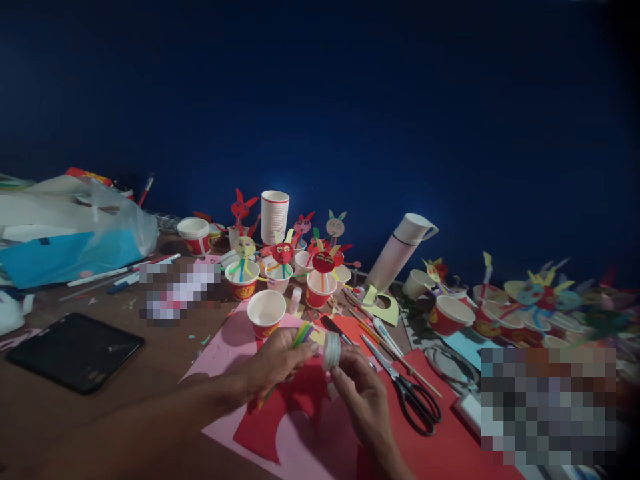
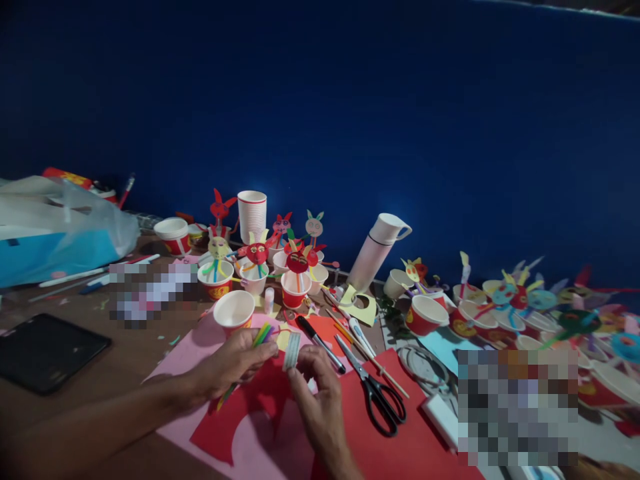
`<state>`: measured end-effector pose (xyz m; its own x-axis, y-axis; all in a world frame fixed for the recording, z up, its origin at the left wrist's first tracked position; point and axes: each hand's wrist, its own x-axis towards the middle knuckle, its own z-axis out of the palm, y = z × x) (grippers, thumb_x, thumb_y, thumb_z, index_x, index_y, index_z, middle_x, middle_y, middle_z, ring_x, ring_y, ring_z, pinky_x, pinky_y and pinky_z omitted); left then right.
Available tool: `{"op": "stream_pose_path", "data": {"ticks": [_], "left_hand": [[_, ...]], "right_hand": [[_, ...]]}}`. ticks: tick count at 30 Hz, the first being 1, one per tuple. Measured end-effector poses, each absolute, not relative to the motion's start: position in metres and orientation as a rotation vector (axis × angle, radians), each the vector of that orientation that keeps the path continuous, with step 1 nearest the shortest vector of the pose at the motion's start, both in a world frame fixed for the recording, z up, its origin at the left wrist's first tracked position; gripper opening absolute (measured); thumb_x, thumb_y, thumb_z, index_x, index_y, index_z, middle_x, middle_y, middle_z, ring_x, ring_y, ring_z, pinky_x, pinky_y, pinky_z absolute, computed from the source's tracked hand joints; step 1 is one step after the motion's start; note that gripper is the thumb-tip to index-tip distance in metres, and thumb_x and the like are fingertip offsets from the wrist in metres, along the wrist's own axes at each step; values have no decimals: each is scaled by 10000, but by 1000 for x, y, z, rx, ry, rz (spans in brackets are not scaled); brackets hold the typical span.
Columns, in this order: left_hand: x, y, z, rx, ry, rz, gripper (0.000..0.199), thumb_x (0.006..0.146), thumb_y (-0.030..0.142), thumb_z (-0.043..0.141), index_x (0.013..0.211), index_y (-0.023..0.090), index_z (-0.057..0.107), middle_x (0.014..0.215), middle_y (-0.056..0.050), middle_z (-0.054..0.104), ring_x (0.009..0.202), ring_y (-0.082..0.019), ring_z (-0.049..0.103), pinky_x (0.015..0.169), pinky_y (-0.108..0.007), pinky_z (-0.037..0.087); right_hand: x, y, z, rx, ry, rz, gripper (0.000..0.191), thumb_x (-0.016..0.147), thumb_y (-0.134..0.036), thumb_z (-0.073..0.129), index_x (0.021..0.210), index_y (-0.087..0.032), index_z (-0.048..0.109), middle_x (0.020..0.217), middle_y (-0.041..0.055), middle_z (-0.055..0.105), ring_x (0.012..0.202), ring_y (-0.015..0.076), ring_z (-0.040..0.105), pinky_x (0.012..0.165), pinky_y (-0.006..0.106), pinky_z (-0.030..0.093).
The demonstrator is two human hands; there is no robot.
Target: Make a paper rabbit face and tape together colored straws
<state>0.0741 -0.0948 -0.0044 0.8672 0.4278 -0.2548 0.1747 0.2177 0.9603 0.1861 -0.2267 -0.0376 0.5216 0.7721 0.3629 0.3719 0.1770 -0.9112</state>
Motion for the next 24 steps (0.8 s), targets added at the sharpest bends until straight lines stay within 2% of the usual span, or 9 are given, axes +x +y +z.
{"op": "stream_pose_path", "data": {"ticks": [5,7,10,15,20,24], "left_hand": [[73,-95,-5,1413,508,173,320,741,432,581,648,159,442,454,96,323,382,-27,216,379,-191,135],[72,-95,-4,1371,496,160,257,721,381,613,756,153,499,472,100,346,382,-26,231,383,-188,145],[72,-96,-2,1267,466,122,307,708,347,631,922,161,512,493,109,342,376,-24,218,377,-187,131],[72,-96,-1,1122,452,107,315,734,442,608,790,173,453,462,123,239,375,-23,129,373,-191,68],[72,-97,-6,1162,459,97,361,710,484,624,777,155,490,445,117,273,370,-21,142,365,-186,88],[71,-100,-3,1174,470,134,329,711,443,634,791,150,508,485,100,322,380,-21,172,364,-182,102]], "right_hand": [[190,-229,-40,-1471,-1071,280,125,859,-264,530,789,-177,587,854,46,532,753,173,508,658,266,421],[190,-229,-40,-1485,-1112,181,81,850,-235,541,808,-184,588,843,39,530,714,163,497,621,260,407],[188,-229,-40,-1478,-1196,68,76,845,-189,542,900,-202,593,838,36,528,714,166,497,611,268,406],[188,-231,-46,-1525,-1305,4,155,855,-154,522,987,-223,565,932,60,515,838,195,518,684,304,438],[189,-231,-53,-1583,-1480,-134,282,838,-99,506,1073,-252,541,1010,80,507,927,213,529,756,334,472],[187,-230,-54,-1571,-1475,-125,340,833,-81,493,1114,-268,530,1055,84,498,981,220,517,780,338,475]]}}
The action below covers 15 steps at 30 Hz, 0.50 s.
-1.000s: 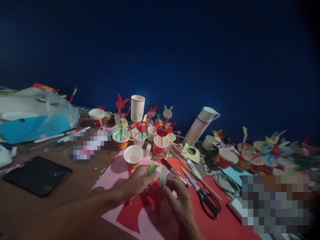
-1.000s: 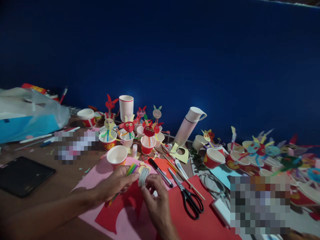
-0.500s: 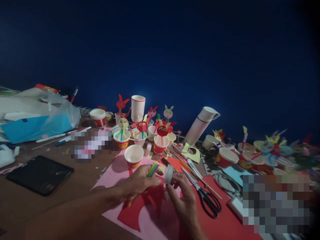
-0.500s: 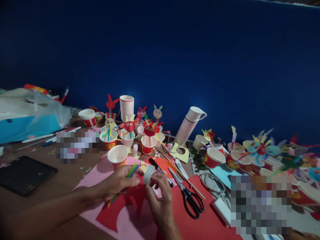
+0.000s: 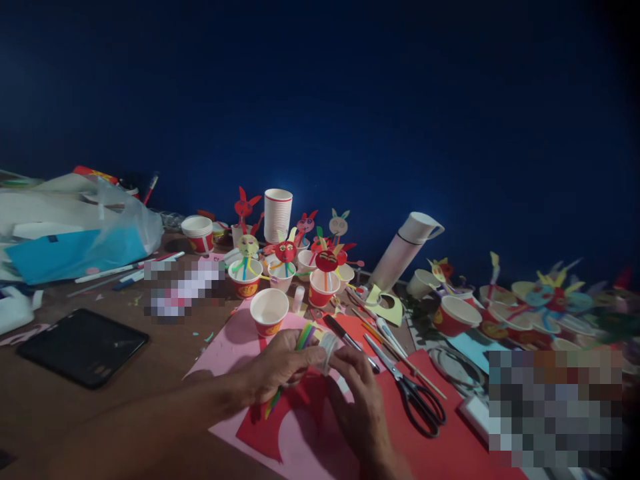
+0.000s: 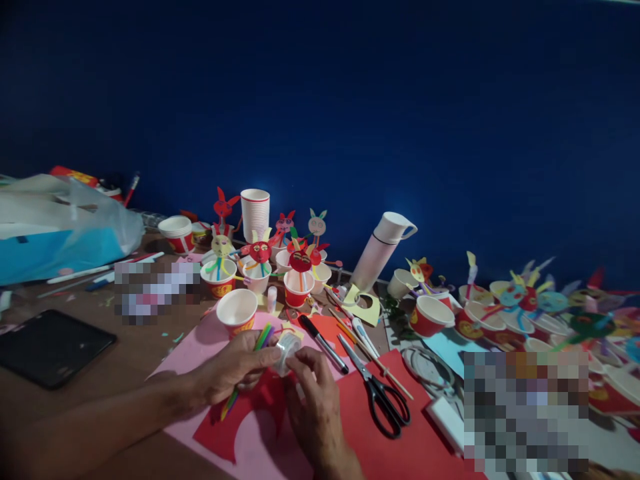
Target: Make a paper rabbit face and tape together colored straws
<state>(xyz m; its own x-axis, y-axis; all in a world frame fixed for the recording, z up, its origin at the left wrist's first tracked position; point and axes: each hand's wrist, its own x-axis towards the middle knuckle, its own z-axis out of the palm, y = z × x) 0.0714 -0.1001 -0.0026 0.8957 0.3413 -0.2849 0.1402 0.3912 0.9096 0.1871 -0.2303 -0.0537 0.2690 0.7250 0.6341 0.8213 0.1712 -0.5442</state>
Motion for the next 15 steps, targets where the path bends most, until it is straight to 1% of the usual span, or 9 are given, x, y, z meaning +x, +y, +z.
{"op": "stream_pose_path", "data": {"ticks": [2,4,6,8,10,12,15], "left_hand": [[71,-103,0,1211,469,176,297,708,399,645,803,149,516,543,76,389,414,-25,246,379,-171,157],[71,-105,1,1279,451,262,265,704,356,656,797,145,525,619,50,437,491,-36,325,430,-161,232],[71,-106,-1,1358,430,335,232,702,319,658,755,141,520,646,41,428,557,-50,351,489,-162,274],[70,-107,-3,1430,429,374,218,701,295,651,723,145,495,636,46,397,569,-56,337,502,-168,272],[69,-108,-4,1517,437,359,226,702,297,640,694,150,468,608,54,362,548,-57,308,491,-176,256],[69,-110,-1,1605,451,349,250,694,312,639,659,151,451,588,58,335,538,-59,290,484,-183,249],[68,-114,6,1700,441,302,203,700,280,614,634,141,481,603,45,369,565,-70,332,512,-186,289]], "right_hand": [[186,-231,-52,-1522,-1411,-56,319,847,-107,481,1124,-258,522,1082,87,489,1019,229,499,826,363,453],[185,-232,-49,-1484,-1279,74,278,875,-159,469,1136,-245,512,1067,85,504,982,222,514,824,367,447],[185,-233,-47,-1467,-1101,268,261,904,-229,454,1162,-231,492,1018,81,537,914,208,541,762,336,469],[186,-234,-46,-1461,-958,417,276,916,-288,449,1181,-218,481,992,82,560,883,205,554,708,308,480],[187,-234,-45,-1472,-922,375,263,906,-308,477,1151,-219,514,1005,80,555,870,203,551,700,303,472],[189,-235,-42,-1485,-981,202,229,884,-285,519,1104,-234,558,1002,65,535,848,194,532,703,304,449],[192,-236,-36,-1456,-1139,25,242,864,-219,544,1098,-263,584,953,47,506,859,195,499,721,313,424]]}}
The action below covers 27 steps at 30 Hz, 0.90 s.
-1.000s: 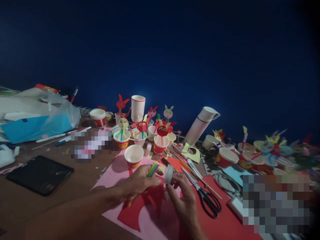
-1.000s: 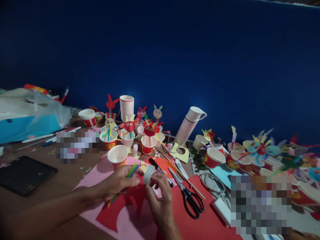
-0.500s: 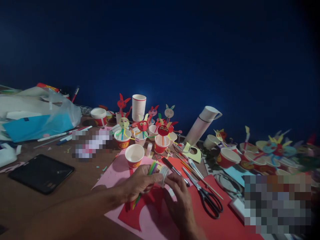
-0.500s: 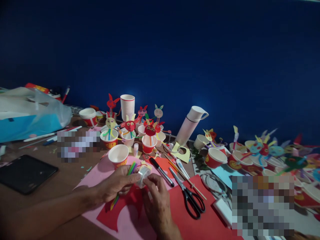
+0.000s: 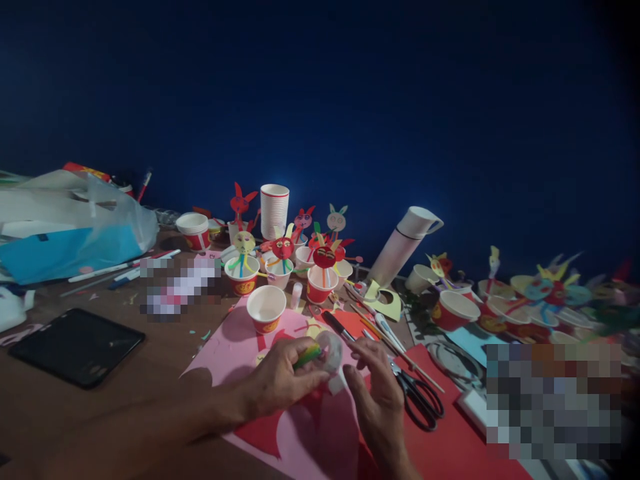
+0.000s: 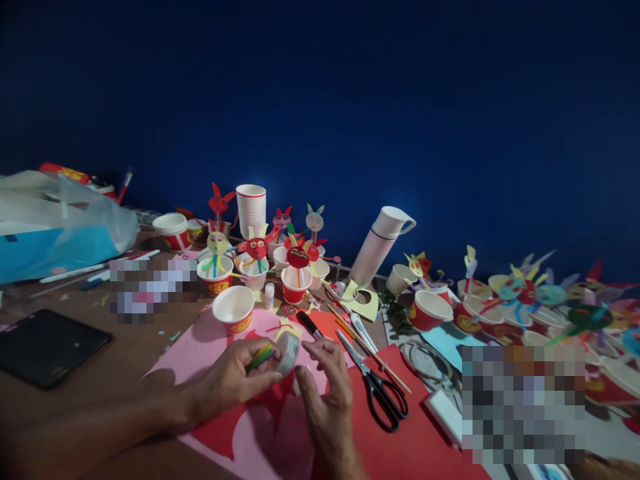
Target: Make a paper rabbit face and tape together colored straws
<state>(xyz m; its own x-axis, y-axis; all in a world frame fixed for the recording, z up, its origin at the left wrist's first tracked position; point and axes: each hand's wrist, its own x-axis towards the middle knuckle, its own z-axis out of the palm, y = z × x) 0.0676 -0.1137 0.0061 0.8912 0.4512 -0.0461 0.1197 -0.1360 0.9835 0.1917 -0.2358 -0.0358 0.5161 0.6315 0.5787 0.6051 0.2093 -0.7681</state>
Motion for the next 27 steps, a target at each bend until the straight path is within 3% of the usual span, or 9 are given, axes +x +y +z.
{"op": "stream_pose_path", "data": {"ticks": [3,6,11,15,20,24,27], "left_hand": [[67,-116,10,1710,392,226,117,744,252,551,730,136,563,659,27,454,615,-84,400,568,-185,342],[66,-117,11,1761,349,197,163,772,266,526,853,150,607,736,12,521,652,-93,433,592,-186,358],[64,-114,12,1981,308,195,173,789,289,524,732,147,605,631,31,468,592,-86,385,539,-191,295],[62,-112,10,2040,277,148,208,812,333,511,788,158,621,661,20,515,594,-91,413,538,-195,284],[62,-110,9,2066,251,163,212,811,324,514,802,153,639,625,19,500,575,-89,403,542,-193,300],[63,-109,9,2014,264,261,212,795,322,537,831,151,657,657,8,526,590,-97,417,561,-196,333],[62,-109,8,1991,278,322,213,787,319,551,861,150,657,720,-15,574,626,-111,463,593,-203,363]], "right_hand": [[194,-236,-30,-1416,-1294,24,294,861,-152,529,1120,-277,589,943,52,502,877,199,505,757,340,424],[195,-236,-28,-1429,-1362,44,253,856,-126,534,1050,-260,624,900,55,519,835,191,529,708,325,445],[197,-236,-26,-1464,-1403,66,127,867,-148,520,892,-214,626,835,56,547,795,191,541,673,312,449],[199,-238,-28,-1522,-1348,38,125,888,-187,482,805,-202,574,802,46,558,779,190,537,700,309,425],[211,-241,-30,-1703,-984,19,242,921,-343,421,752,-196,513,697,9,540,646,162,509,597,256,392],[218,-240,-26,-1698,-826,133,469,915,-486,355,557,-193,430,547,-2,457,533,146,433,511,249,339],[215,-237,-25,-1567,-767,381,474,889,-542,384,607,-177,494,546,1,461,527,143,431,504,242,343]]}}
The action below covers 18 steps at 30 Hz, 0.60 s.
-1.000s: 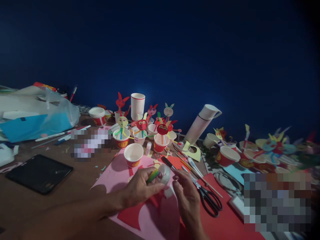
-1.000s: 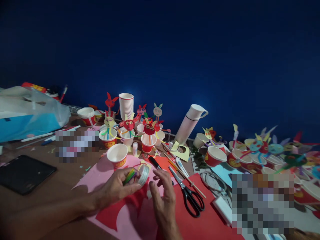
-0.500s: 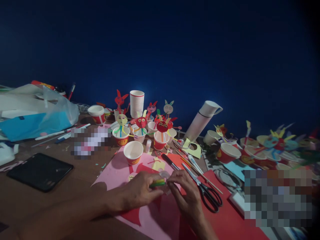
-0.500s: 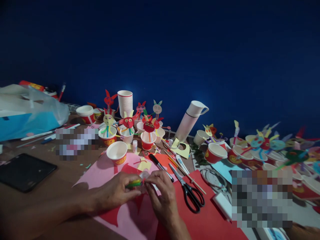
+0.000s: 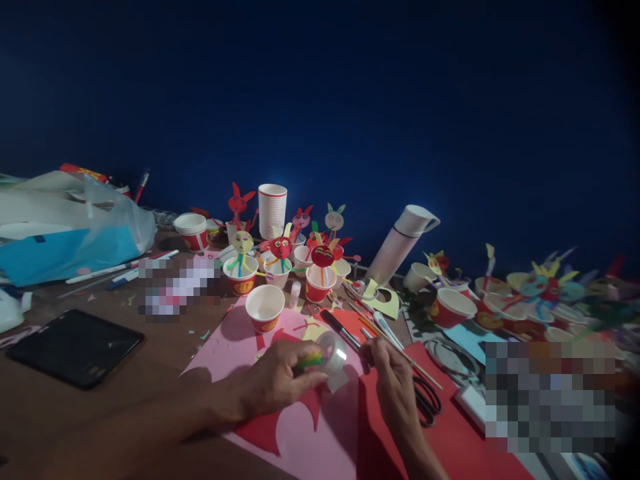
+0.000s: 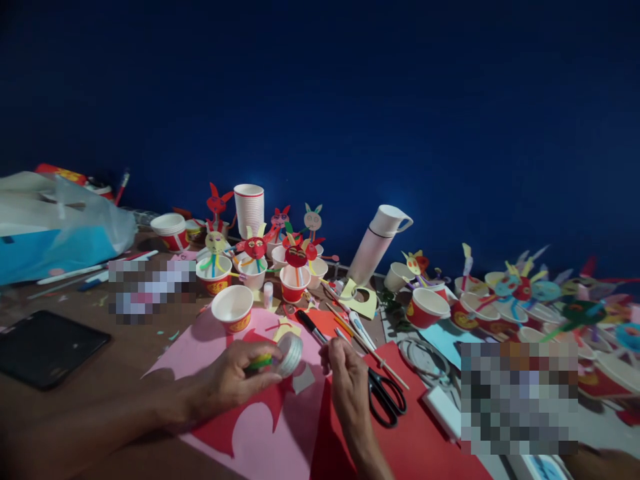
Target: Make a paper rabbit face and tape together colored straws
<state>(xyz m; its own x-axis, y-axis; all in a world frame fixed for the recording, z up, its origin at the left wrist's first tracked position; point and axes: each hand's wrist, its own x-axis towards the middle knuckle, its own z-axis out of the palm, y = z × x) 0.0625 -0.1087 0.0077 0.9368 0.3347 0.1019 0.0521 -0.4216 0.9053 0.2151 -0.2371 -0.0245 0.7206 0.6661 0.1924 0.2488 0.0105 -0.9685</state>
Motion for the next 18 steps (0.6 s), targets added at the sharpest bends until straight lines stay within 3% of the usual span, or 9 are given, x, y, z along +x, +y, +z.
{"op": "stream_pose_path", "data": {"ticks": [2,5,9,14,18], "left_hand": [[62,-108,5,1995,245,337,215,803,315,532,870,150,653,733,-24,587,630,-111,478,597,-202,370],[62,-108,1,2039,174,309,231,835,303,483,861,147,651,703,-26,591,610,-105,479,584,-200,365],[64,-109,-2,2025,212,299,245,807,298,517,949,133,630,761,-31,594,645,-110,485,590,-206,367],[68,-108,1,1701,358,238,249,754,337,582,871,118,595,618,36,451,547,-69,365,505,-185,308],[70,-105,3,1484,399,264,244,726,346,620,804,128,540,618,48,416,545,-55,336,488,-169,277]], "right_hand": [[209,-235,-25,-1459,-780,604,477,890,-554,370,677,-163,540,573,9,482,545,144,443,517,238,351],[200,-233,-26,-1325,-836,800,458,858,-546,457,623,-160,532,582,2,466,555,130,422,530,227,347],[193,-233,-24,-1256,-755,887,272,769,-433,648,724,-167,617,626,-4,525,575,124,462,557,215,388],[190,-232,-26,-1241,-853,811,149,796,-313,640,891,-199,648,839,37,591,787,188,552,697,269,437],[184,-230,-31,-1411,-1067,528,45,820,-210,582,844,-194,616,795,19,531,699,151,495,615,239,400]]}}
